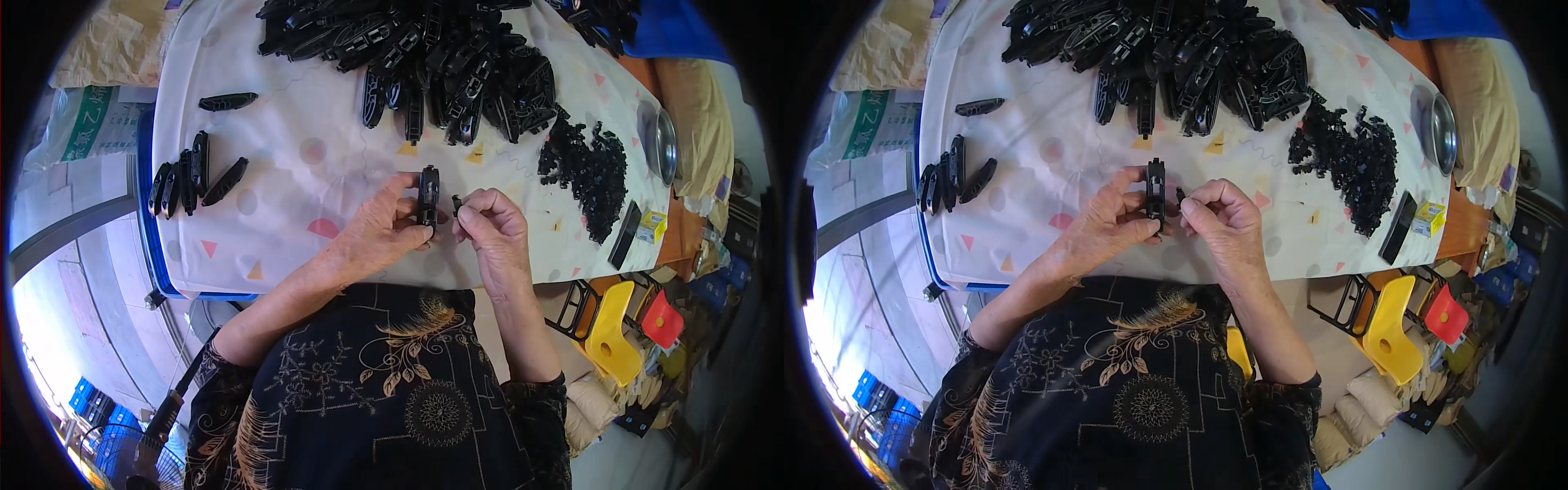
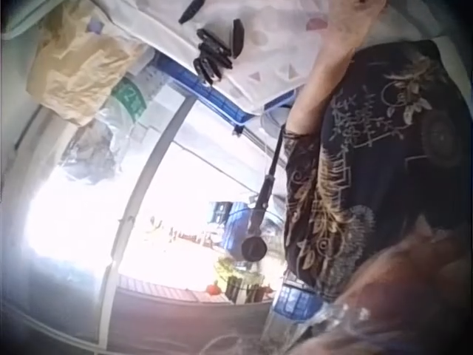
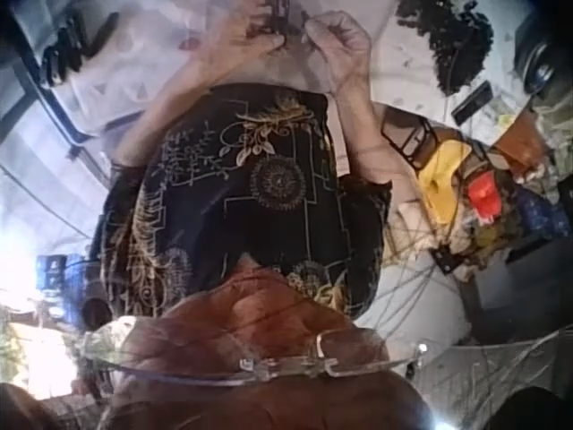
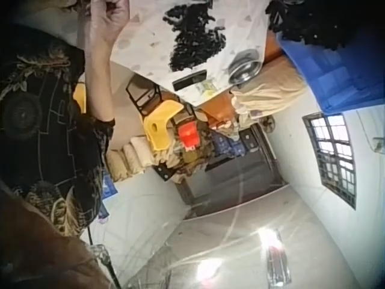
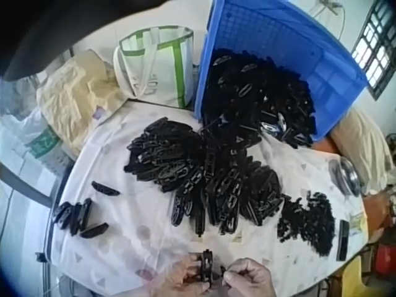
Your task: Assembling small black plastic components by inserting pins or secondary parts.
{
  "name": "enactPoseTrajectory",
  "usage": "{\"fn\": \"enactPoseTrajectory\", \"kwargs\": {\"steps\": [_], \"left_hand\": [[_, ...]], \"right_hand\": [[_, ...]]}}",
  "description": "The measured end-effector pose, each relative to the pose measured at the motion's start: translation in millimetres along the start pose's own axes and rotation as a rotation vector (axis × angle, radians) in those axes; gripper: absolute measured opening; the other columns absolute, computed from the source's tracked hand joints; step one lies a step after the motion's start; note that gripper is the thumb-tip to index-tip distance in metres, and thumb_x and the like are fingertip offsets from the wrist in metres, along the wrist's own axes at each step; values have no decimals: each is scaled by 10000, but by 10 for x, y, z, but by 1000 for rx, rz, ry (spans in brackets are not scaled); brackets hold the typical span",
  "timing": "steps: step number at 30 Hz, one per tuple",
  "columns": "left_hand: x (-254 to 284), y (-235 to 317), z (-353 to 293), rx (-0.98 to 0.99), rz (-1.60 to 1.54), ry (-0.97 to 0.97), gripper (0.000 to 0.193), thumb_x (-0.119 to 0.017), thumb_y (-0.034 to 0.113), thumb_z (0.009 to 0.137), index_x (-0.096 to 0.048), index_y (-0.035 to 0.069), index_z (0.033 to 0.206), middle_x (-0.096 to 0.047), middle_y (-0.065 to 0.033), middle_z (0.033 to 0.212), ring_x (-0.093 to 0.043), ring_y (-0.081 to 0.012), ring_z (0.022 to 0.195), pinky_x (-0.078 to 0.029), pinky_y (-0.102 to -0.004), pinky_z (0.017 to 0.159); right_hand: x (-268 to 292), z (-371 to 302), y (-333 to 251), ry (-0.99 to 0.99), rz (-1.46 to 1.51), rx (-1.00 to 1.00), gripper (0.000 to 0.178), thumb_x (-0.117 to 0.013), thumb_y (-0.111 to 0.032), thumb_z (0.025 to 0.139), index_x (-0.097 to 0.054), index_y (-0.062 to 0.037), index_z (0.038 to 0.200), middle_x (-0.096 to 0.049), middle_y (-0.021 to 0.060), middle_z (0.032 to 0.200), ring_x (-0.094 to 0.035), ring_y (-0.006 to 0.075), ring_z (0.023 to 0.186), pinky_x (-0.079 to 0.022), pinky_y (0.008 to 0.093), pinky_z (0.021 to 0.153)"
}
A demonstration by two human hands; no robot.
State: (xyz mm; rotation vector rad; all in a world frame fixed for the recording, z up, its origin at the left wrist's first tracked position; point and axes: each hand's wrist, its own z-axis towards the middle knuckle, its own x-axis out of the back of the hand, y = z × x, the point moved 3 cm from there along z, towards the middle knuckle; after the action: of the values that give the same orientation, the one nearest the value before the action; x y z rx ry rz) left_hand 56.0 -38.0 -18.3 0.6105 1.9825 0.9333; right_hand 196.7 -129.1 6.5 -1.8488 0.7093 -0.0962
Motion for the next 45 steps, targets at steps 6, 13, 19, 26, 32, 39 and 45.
{"fn": "enactPoseTrajectory", "kwargs": {"steps": [6,13,19,26,32,39,45], "left_hand": [[3,-32,-89,-56,206,52,581,-583,5,827,-307,20,1339,-662,-125,867,-642,-166,780,-521,-296,713],[-98,42,-188,-20,625,52,647,-618,40,768,-335,34,1350,-643,-193,841,-655,-330,752,-510,-370,674],[-181,1,-254,-249,740,61,629,-633,70,773,-356,43,1337,-632,-205,823,-649,-379,776,-517,-423,686],[-188,-86,-241,-140,708,80,632,-659,94,791,-336,65,1333,-636,-189,814,-650,-361,741,-512,-397,655],[-315,-99,-252,-118,546,61,671,-575,-51,837,-259,63,1417,-638,-114,872,-622,-142,784,-508,-282,704],[-429,-96,-202,-173,526,21,655,-545,-68,851,-253,94,1415,-645,-158,1037,-647,-233,983,-497,-324,853],[-379,-13,-149,-253,629,-32,595,-557,-57,838,-325,88,1366,-613,-192,1089,-650,-308,979,-512,-346,820]], "right_hand": [[-81,-76,-95,-26,-154,-3,52,-626,-17,865,-589,-14,901,-558,21,862,-573,111,774,-471,255,658],[-225,-139,-438,-446,-1075,429,153,-630,57,761,-585,-10,891,-526,86,888,-581,244,771,-479,309,665],[-259,-181,-430,-589,-1198,551,146,-643,37,755,-567,-9,870,-506,89,883,-582,256,776,-483,337,665],[-143,-159,-272,-368,-962,417,239,-676,8,767,-580,-15,985,-517,44,908,-566,181,766,-480,283,676],[87,-205,140,-155,-267,119,435,-675,-18,823,-516,0,1227,-574,8,1001,-546,82,828,-473,231,755],[86,-300,350,-127,61,46,356,-622,19,862,-525,0,1205,-620,32,1032,-583,105,917,-494,242,800],[78,-308,302,-87,10,95,301,-607,38,858,-546,-6,1149,-615,35,1034,-576,100,931,-476,234,815]]}}
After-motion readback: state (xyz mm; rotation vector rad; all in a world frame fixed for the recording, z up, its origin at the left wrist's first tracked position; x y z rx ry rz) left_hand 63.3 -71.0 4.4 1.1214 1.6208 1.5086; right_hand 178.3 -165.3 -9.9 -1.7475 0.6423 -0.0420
